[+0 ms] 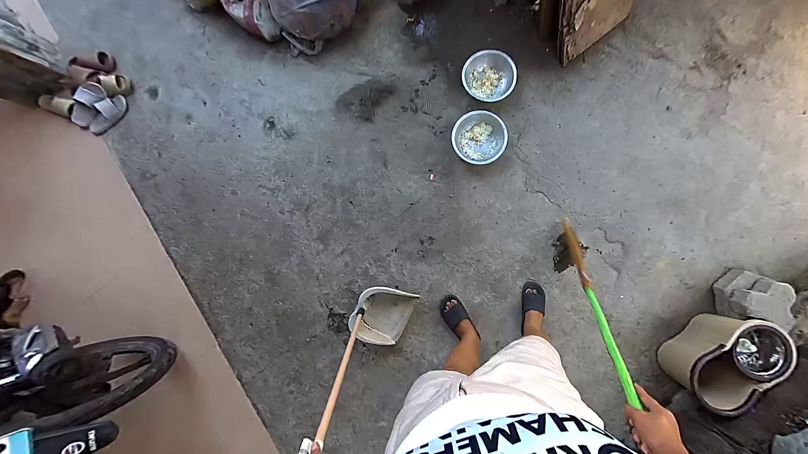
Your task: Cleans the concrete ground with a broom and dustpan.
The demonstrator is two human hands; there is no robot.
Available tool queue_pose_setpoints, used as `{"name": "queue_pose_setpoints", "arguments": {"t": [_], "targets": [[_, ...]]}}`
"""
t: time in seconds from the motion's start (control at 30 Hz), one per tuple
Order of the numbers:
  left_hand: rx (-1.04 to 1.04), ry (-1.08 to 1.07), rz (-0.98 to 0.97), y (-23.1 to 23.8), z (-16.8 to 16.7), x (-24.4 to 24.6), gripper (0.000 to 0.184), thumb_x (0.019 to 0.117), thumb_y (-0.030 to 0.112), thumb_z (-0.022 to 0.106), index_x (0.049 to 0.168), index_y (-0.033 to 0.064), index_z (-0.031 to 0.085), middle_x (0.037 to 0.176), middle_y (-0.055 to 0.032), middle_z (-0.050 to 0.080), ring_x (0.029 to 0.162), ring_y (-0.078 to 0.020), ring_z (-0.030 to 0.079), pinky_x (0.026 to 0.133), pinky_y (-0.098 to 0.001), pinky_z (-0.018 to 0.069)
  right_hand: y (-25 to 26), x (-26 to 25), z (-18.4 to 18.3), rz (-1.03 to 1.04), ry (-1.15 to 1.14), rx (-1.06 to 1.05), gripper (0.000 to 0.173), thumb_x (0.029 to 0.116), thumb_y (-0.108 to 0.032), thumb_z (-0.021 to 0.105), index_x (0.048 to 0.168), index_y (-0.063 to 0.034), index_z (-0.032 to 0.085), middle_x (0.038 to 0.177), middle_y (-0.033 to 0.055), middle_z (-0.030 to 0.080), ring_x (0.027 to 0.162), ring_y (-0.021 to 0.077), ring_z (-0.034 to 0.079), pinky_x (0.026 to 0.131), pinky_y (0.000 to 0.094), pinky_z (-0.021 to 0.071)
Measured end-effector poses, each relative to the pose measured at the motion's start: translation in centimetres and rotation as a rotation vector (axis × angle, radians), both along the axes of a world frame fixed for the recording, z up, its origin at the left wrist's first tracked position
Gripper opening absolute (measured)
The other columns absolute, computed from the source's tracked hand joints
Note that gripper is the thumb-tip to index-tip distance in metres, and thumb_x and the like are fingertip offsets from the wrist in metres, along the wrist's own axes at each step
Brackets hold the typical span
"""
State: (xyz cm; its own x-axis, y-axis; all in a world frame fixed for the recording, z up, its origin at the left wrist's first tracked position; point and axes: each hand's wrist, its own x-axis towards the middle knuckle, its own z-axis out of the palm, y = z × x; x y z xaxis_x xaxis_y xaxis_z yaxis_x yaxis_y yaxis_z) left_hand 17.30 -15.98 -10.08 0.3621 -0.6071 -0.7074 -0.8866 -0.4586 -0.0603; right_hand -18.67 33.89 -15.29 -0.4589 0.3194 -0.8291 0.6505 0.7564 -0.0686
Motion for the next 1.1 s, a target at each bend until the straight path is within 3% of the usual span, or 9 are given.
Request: {"name": "queue_pose_setpoints", "arguments": {"t": [0.13,0.2,0.43,0.53,0.6,0.77,0.83,0.93,1.1], "targets": [[-0.028,0.02,-0.014,-0.7,0.0,-0.4,0.039,0.1093,0.025,0.053,0.129,-0.0081,0.056,0.093,-0.0213,0.062,0.072,-0.0258,0.057,0.071,-0.0447,0.0501,-3.4,0.8,-3.9,-0.527,-0.063,-0.022,0.007,0.1001,-0.008,0.058,0.104,-0.0018,0.056,0.068,0.0038,0.05,0.049,0.0105,0.043,0.045,0.0264,0.0392],[-0.043,0.013,0.002,-0.3,0.9,-0.7,0.039,0.1097,0.024,0.052,0.131,-0.0077,0.055,0.091,-0.0211,0.061,0.07,-0.0253,0.056,0.068,-0.0439,0.0494,-9.5,-0.7,-6.4,-0.576,-0.146,-0.164,0.005,0.1005,-0.009,0.056,0.101,-0.0035,0.055,0.067,0.0022,0.049,0.046,0.0083,0.041,0.042,0.0232,0.0379],[-0.135,0.04,0.144,1.8,4.1,-0.2,0.029,0.1099,0.02,0.051,0.123,-0.0054,0.056,0.074,-0.0088,0.051,0.054,-0.0135,0.046,0.052,-0.0306,0.0416,-31.9,-9.4,-8.0,0.001,-0.304,-0.573,0.054,0.102,-0.012,0.057,0.155,-0.0167,0.045,0.079,0.0023,0.056,0.048,0.0085,0.044,0.044,0.0237,0.0387],[-0.173,0.049,0.197,3.2,5.0,-0.6,0.027,0.1095,0.019,0.052,0.122,-0.0047,0.056,0.071,-0.0077,0.049,0.051,-0.0124,0.044,0.048,-0.0288,0.0401,-28.7,-11.1,-8.2,0.235,-0.149,-0.568,0.064,0.0979,-0.016,0.065,0.157,-0.0233,0.044,0.093,0.0094,0.064,0.056,0.0154,0.052,0.051,0.0337,0.046],[-0.178,0.041,0.239,4.6,5.4,-1.3,0.028,0.1097,0.019,0.051,0.123,-0.0054,0.055,0.074,-0.0088,0.05,0.054,-0.0136,0.045,0.051,-0.0304,0.0415,-21.8,-12.2,-7.1,0.405,-0.023,-0.483,0.067,0.0948,-0.016,0.069,0.157,-0.0219,0.045,0.115,0.0223,0.068,0.081,0.0316,0.067,0.073,0.0525,0.0558],[-0.188,-0.008,0.401,10.1,6.0,-4.0,0.035,0.1108,0.025,0.049,0.124,-0.0064,0.055,0.076,-0.0108,0.053,0.056,-0.0151,0.047,0.055,-0.0332,0.0437,-7.3,-15.5,-0.3,0.451,-0.016,-0.036,0.063,0.0971,-0.009,0.067,0.155,-0.0074,0.045,0.128,0.0337,0.063,0.115,0.0496,0.063,0.098,0.067,0.0469],[-0.228,-0.01,0.469,12.6,6.6,-5.7,0.034,0.1108,0.025,0.049,0.123,-0.0066,0.055,0.075,-0.0105,0.052,0.055,-0.0153,0.047,0.054,-0.0333,0.0443,-6.3,-18.0,-0.5,0.278,-0.042,0.08,0.037,0.0979,-0.01,0.066,0.134,-0.0014,0.061,0.102,0.0249,0.067,0.086,0.035,0.066,0.077,0.0542,0.0524],[-0.283,-0.013,0.576,16.0,7.2,-8.2,0.033,0.1108,0.025,0.049,0.123,-0.0054,0.055,0.076,-0.0091,0.051,0.055,-0.0142,0.046,0.053,-0.0322,0.043,-9.4,-23.6,-4.7,-0.067,-0.129,0.009,0.008,0.0985,-0.011,0.059,0.098,-0.0032,0.057,0.067,0.0038,0.051,0.048,0.0113,0.046,0.045,0.0268,0.0421],[-0.398,0.027,0.807,22.3,9.1,-12.4,0.032,0.1116,0.027,0.046,0.126,-0.0013,0.051,0.07,-0.0038,0.047,0.046,-0.0087,0.042,0.043,-0.0247,0.0377,-25.1,-30.0,-7.2,0.338,-0.3,-0.359,0.025,0.1014,-0.011,0.056,0.126,-0.0075,0.058,0.071,0.0019,0.053,0.048,0.0093,0.044,0.044,0.0262,0.0399]]}}
